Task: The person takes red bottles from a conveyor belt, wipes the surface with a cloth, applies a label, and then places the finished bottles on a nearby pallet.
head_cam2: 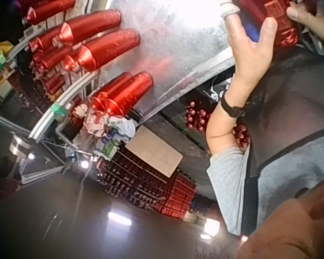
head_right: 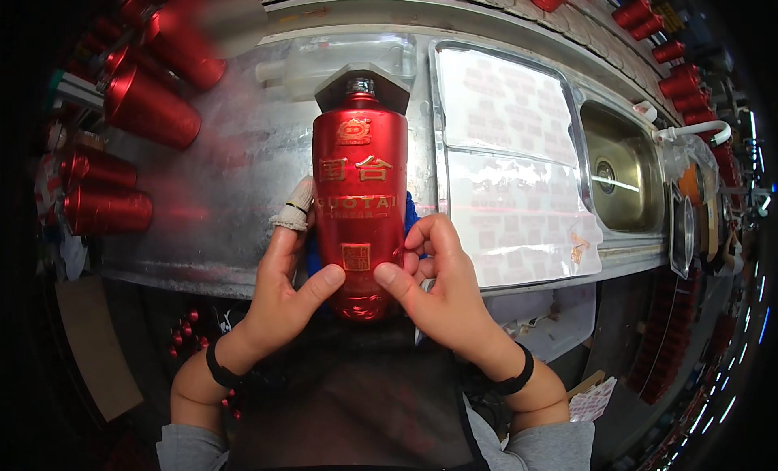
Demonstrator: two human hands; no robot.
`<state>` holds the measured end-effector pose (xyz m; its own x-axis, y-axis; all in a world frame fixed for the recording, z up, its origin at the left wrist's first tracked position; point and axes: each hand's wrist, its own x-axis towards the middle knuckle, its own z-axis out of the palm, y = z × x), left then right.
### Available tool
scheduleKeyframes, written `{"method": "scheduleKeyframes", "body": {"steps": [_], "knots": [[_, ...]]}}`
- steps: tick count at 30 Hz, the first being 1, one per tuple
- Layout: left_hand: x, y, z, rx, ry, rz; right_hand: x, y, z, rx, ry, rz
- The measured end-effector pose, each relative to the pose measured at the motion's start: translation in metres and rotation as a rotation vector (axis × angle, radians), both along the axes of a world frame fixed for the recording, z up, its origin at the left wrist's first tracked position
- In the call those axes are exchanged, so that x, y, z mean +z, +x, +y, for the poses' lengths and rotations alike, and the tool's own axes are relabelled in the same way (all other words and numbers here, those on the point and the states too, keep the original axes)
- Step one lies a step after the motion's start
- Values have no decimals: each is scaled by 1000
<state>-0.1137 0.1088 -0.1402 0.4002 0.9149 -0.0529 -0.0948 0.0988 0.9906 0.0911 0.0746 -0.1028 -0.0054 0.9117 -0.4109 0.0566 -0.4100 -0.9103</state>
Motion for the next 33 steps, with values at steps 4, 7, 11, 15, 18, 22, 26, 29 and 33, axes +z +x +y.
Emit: {"method": "scheduleKeyframes", "body": {"steps": [4,7,11,15,18,22,26,29,33], "knots": [[1,-8,3,-9,-162,-124,12,6,5,-16,-89,100],[-2,-12,2,-33,-147,-122,10,7,2,-26,-107,103],[-6,-9,-3,-31,-12,-52,4,3,-4,45,11,-10],[-11,-9,-5,-21,20,-30,4,0,-3,42,4,-24],[-11,-7,-4,-18,29,-45,4,2,-4,34,7,-14],[-13,-12,-5,-18,33,-27,10,4,6,-7,-70,9],[-2,-10,-2,-21,51,-18,2,54,21,-318,-117,329],[4,-4,-3,2,81,64,9,55,22,-397,-165,444],[1,-7,-6,18,141,136,42,1,10,-140,272,-183]]}}
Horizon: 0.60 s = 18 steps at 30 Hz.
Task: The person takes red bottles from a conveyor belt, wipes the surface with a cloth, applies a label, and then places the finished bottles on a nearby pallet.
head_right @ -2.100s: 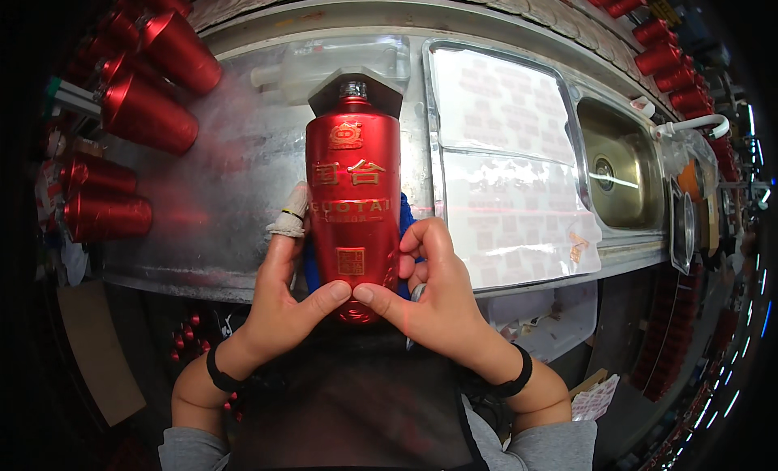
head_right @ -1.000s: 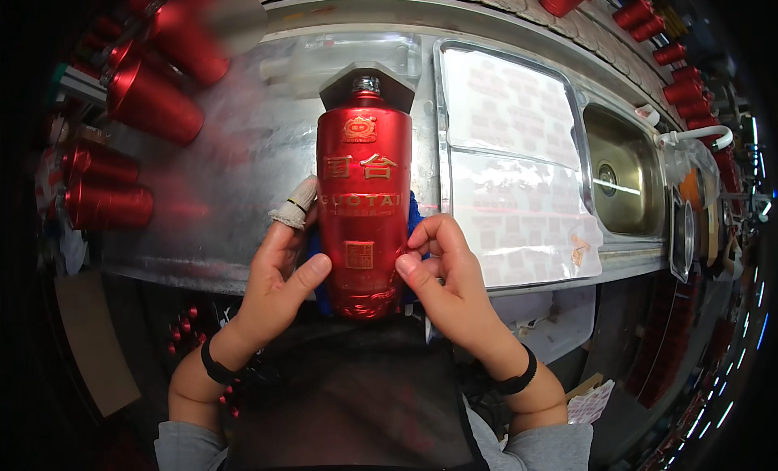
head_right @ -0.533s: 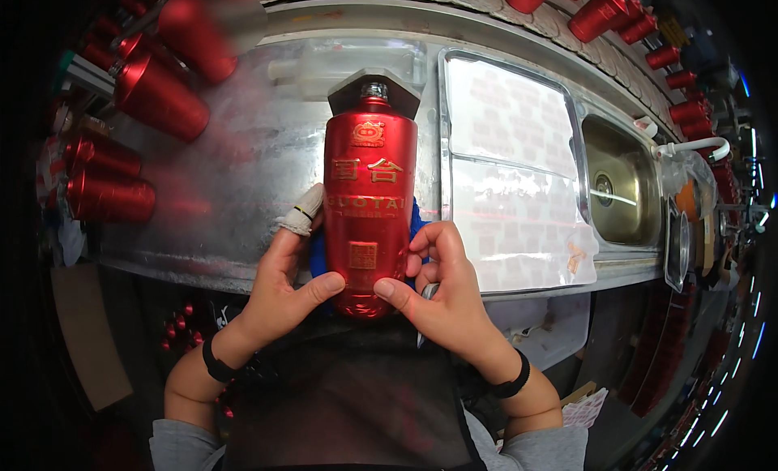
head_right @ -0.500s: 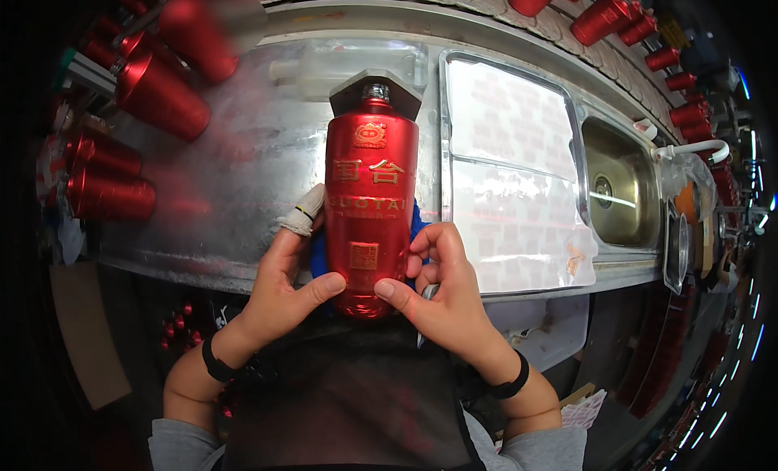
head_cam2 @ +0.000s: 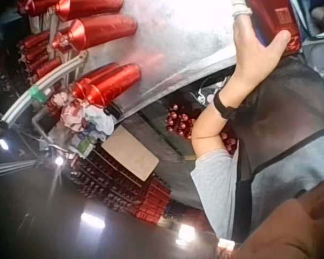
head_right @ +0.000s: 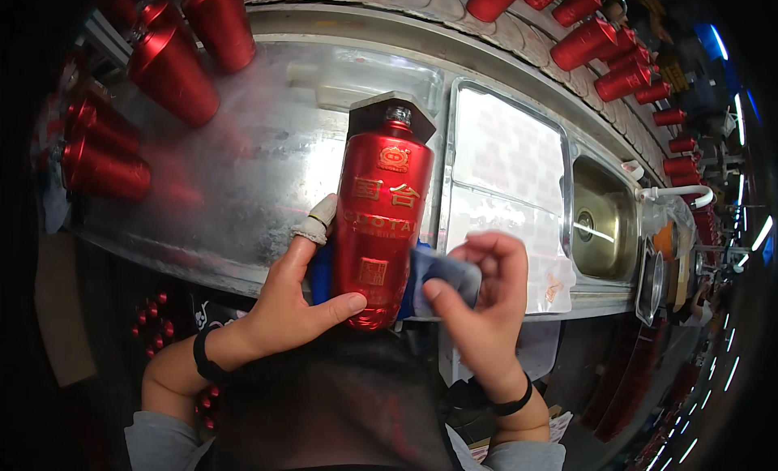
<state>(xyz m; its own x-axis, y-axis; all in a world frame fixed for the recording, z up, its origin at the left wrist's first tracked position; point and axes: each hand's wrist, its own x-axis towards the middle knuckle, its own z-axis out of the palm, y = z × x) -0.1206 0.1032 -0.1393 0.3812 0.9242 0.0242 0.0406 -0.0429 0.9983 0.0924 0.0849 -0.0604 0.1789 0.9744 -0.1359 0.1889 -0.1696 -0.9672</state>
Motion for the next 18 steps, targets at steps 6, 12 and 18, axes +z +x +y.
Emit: {"method": "scheduleKeyframes", "body": {"steps": [6,12,18], "knots": [[3,1,0,7,30,42,14,-18,18,463,413,-537],[1,-1,-1,16,39,34,25,-18,24,590,413,-593],[2,-6,1,4,13,11,13,-12,15,603,650,-654]]}}
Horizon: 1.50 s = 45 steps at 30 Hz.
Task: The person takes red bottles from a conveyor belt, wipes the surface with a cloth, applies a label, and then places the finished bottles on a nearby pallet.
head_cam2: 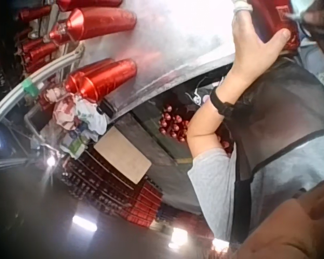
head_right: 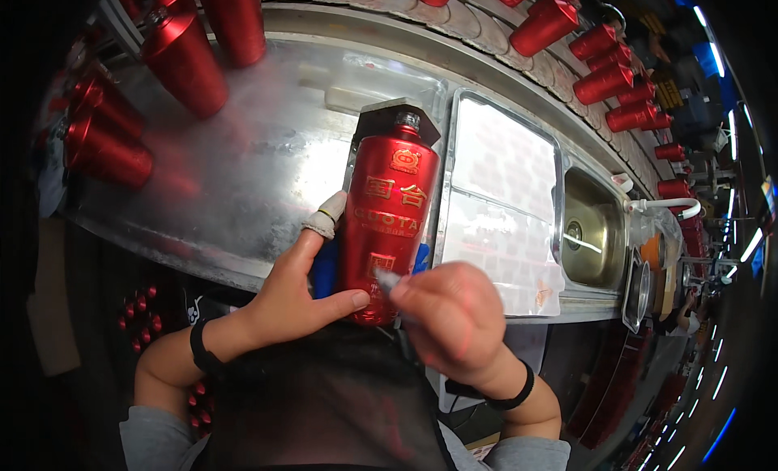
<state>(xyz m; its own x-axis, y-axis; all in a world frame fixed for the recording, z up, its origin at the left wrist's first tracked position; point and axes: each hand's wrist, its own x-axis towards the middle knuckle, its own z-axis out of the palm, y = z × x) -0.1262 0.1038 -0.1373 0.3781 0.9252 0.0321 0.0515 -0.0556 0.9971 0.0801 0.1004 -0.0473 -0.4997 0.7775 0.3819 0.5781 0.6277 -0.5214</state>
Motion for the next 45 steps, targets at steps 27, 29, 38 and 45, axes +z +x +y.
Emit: {"method": "scheduleKeyframes", "body": {"steps": [27,29,38,45], "knots": [[-13,-3,-6,-26,-46,-116,-6,-7,-39,-54,-179,41],[-7,-4,-5,-22,-28,-68,-9,-7,-39,-251,-342,226],[11,-15,-5,-144,662,523,-28,20,-62,-786,-701,607],[23,9,-3,-200,773,647,-34,17,-66,-719,-642,674]]}}
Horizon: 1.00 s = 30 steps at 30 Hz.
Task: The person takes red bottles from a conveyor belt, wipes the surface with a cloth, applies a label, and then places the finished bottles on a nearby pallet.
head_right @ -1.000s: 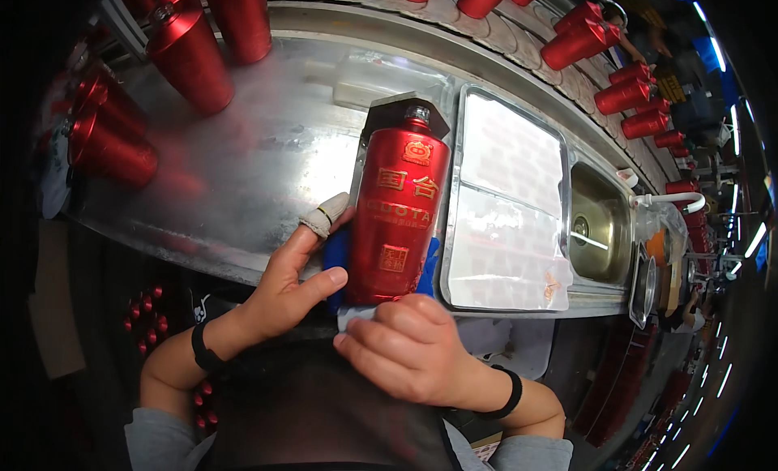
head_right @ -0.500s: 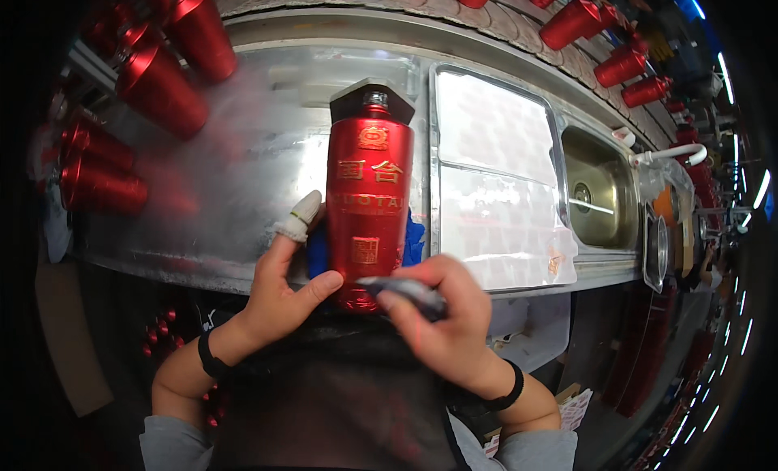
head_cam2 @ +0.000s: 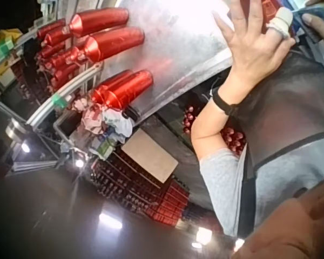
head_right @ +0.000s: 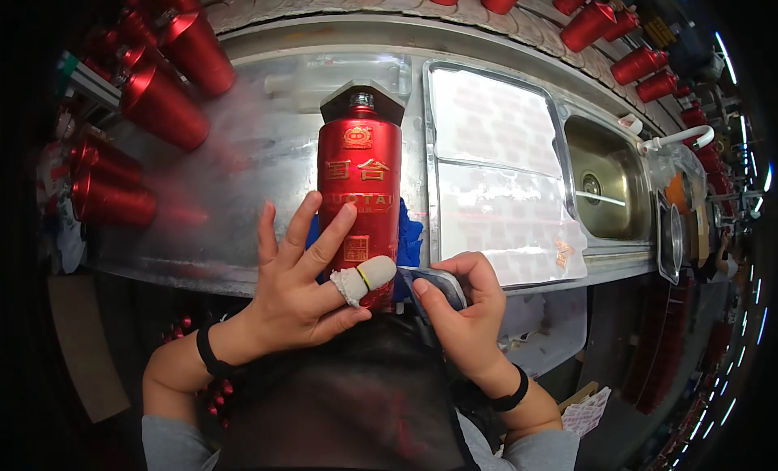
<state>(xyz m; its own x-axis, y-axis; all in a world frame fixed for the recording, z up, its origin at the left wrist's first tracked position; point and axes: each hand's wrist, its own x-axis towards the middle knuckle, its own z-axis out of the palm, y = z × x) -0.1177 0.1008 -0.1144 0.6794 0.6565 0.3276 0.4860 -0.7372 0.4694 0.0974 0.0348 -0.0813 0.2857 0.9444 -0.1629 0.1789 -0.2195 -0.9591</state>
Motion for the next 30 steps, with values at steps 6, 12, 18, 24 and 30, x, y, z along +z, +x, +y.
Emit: {"method": "scheduleKeyframes", "body": {"steps": [6,12,18,24,30], "knots": [[-8,-21,-15,21,-45,15,-13,-1,0,41,8,-50],[-2,-8,11,122,-22,-35,-10,-1,-1,-38,9,-70],[-11,-20,6,154,-106,-48,0,-2,-1,105,222,-109],[-10,-28,5,141,-135,-42,-8,-5,0,142,244,-155],[6,-9,20,97,-50,-90,-10,-8,-1,114,244,-174]]}}
